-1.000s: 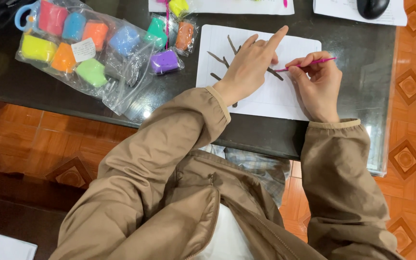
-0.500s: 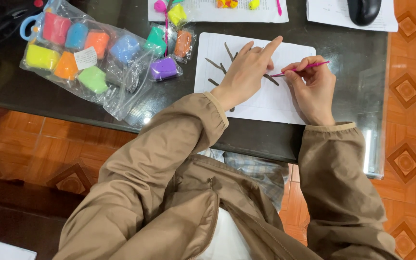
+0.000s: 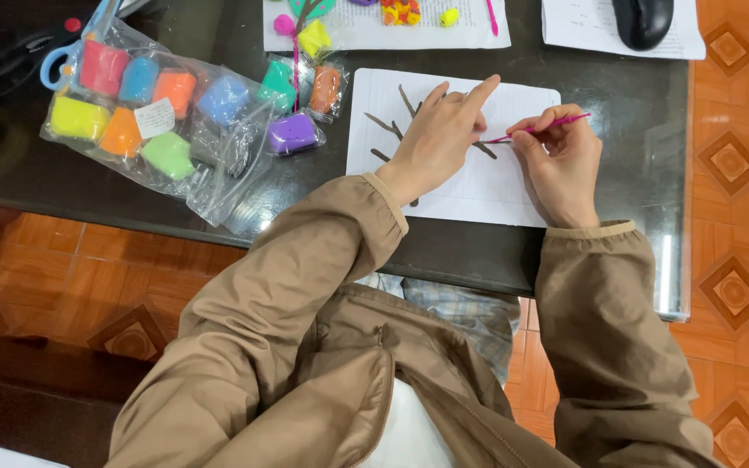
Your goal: A person decorates a drawing of a tree by pinching small pieces of clay, rolling them into balls, and placing them on the branches.
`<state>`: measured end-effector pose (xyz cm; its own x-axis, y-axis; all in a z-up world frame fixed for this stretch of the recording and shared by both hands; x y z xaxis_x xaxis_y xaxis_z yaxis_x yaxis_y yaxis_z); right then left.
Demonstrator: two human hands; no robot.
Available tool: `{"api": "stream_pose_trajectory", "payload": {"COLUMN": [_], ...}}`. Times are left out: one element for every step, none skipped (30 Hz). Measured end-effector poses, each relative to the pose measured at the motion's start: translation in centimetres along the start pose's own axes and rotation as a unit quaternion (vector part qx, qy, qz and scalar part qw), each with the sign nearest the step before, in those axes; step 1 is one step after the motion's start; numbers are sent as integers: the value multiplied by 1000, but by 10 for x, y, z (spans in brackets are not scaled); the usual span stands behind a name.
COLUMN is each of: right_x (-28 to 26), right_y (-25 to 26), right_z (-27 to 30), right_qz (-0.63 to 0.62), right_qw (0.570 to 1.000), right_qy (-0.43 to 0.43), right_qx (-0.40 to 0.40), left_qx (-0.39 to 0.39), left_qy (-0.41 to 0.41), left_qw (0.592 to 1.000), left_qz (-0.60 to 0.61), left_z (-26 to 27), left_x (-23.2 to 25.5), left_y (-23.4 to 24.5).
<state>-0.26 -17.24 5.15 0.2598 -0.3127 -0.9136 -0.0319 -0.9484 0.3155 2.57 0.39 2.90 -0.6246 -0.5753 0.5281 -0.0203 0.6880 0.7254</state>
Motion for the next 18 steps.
{"api": "stream_pose_trajectory", "payload": {"right_x": [-1,-2,-2,-3,-4,-5,-4,-2,0,5,8,12,14,15,16,15,15,15], "right_y": [0,0,0,0,0,0,0,0,1,3,7,12,15,19,23,23,22,22], "right_z": [0,0,0,0,1,1,0,0,0,-3,-6,-8,-10,-11,-12,-12,-11,-11], "right_qz": [0,-10,-18,-19,-6,6,6,-35,-75,-75,-109,-142,-142,-95,-48,-48,-53,-57], "right_qw": [1000,1000,1000,1000,1000,1000,1000,999,996,996,992,987,986,991,993,993,993,992], "right_qy": [0,-7,-15,-15,-17,-19,-19,-29,-39,-39,-14,10,11,37,63,64,63,61], "right_qx": [1,6,11,12,9,6,7,20,33,34,58,81,82,86,90,92,91,89], "left_qx": [0,-1,-1,-1,0,1,1,0,-1,-2,13,28,28,26,23,23,21,20], "left_qy": [-1,-1,-1,-2,-3,-4,-5,-5,-5,-6,-45,-83,-84,-94,-104,-106,-116,-126], "left_qw": [1000,1000,1000,1000,1000,1000,1000,1000,1000,1000,998,994,994,993,993,993,991,989], "left_qz": [-1,-4,-8,-8,-8,-8,-8,-12,-16,-17,-41,-66,-66,-60,-55,-54,-63,-71], "left_z": [0,0,0,0,0,0,0,0,0,0,0,0,1,1,1,2,3,4], "left_x": [-1,-1,-1,-1,-1,-1,-1,0,0,-2,-2,-1,-6,-9,-12,-11,-10,-9], "left_y": [-1,-1,-2,-2,-1,-1,-1,-1,-1,-3,-5,-6,-13,-21,-28,-27,-26,-24]}}
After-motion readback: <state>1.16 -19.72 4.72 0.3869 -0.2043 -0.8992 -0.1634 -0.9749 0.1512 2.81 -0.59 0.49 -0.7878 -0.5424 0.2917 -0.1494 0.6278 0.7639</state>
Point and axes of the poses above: each hand's wrist, its own z-axis away from the middle knuckle, its own y-axis out of the back of the hand, x = y × z, the point moved 3 cm from there along -z, towards the middle knuckle, and after that the axes turned 4 degrees about -y, right-handed, at the moved point
